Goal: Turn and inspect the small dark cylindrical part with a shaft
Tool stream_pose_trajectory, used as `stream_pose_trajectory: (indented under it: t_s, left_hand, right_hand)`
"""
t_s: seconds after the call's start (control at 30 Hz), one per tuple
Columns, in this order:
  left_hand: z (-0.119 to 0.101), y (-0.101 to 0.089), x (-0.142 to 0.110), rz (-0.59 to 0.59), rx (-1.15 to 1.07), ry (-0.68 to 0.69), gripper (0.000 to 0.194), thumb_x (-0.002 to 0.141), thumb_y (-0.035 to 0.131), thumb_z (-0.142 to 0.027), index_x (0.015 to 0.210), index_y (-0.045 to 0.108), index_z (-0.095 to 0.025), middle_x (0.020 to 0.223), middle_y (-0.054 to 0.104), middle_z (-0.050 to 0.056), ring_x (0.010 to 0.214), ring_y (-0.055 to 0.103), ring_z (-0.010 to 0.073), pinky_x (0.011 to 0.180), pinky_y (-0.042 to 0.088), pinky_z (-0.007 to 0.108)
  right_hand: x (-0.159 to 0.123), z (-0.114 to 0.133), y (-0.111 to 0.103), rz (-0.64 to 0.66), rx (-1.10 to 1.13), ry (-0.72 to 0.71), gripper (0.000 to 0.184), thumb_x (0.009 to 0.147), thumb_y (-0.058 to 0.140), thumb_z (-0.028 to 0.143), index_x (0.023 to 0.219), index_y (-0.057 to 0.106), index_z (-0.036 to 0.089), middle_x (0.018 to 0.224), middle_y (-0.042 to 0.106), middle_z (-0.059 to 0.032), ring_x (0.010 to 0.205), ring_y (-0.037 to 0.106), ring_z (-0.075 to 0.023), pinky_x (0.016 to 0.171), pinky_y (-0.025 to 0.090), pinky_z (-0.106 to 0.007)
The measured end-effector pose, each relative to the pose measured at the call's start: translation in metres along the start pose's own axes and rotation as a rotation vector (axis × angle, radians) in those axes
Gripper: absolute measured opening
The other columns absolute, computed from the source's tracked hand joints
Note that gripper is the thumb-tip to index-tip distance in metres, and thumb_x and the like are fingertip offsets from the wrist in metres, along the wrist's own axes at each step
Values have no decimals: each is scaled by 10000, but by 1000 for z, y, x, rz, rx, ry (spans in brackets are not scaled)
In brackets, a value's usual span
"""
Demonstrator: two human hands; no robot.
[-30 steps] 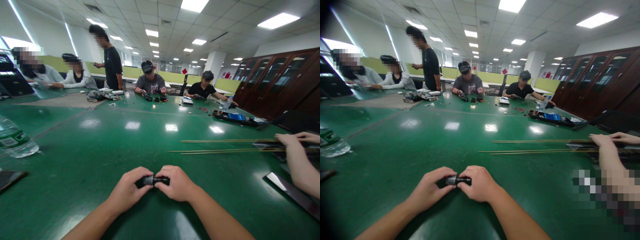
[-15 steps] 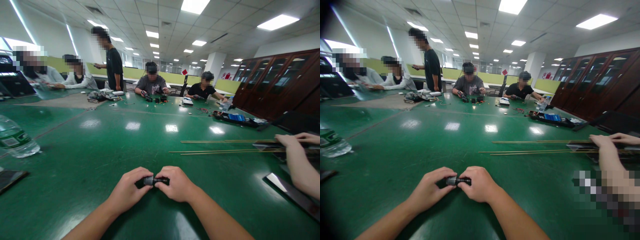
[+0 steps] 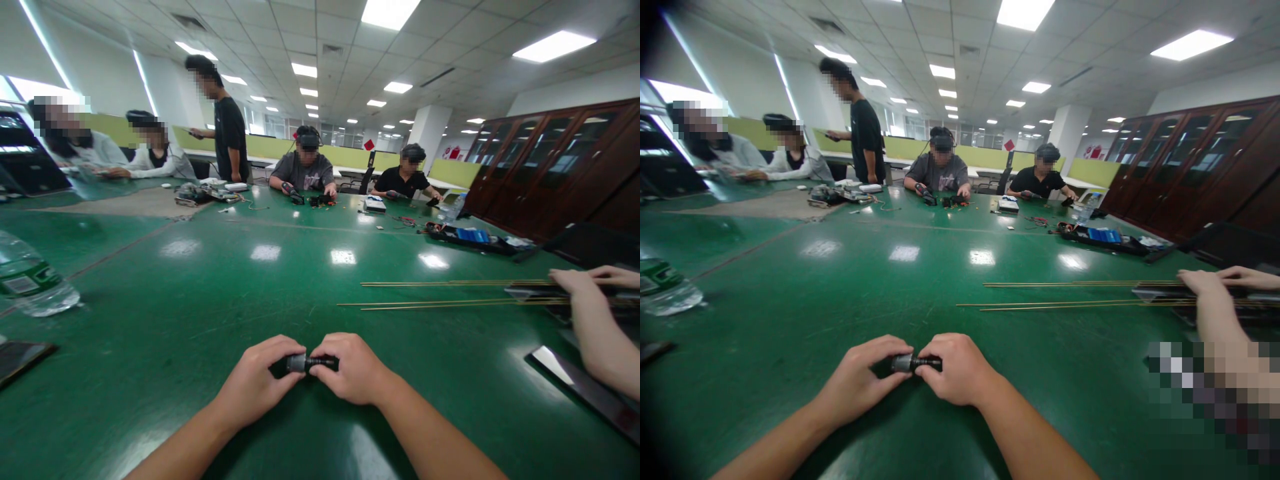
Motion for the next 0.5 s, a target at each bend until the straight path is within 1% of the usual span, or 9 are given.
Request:
stream_pose_trajectory:
  t_s: [0.3, 0.5]
  left_hand:
    - [2, -2, -1, -9, 10, 15, 217, 867, 680, -229, 1084, 679, -241, 1033, 693, 63, 953, 659, 198, 851, 546, 320]
    - [3, -1, -1, -11, 14, 9, 221, 871, 681, -227, 1090, 676, -256, 1045, 691, 48, 961, 655, 187, 860, 540, 310]
  right_hand:
    - [0, 0, -1, 2, -11, 3, 152, 860, 698, 295, 976, 735, 203, 858, 700, -46, 793, 635, -183, 736, 454, -285]
    - [-1, 0, -2, 0, -14, -3, 145, 862, 696, 297, 969, 729, 206, 864, 700, -43, 800, 634, -186, 746, 458, -287]
Point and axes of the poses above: each hand's wrist, its own x-axis towards the middle knuckle, its own y-axis out of the palm, z = x × y, the point moved 6 cm from there along x, towards the middle knuckle
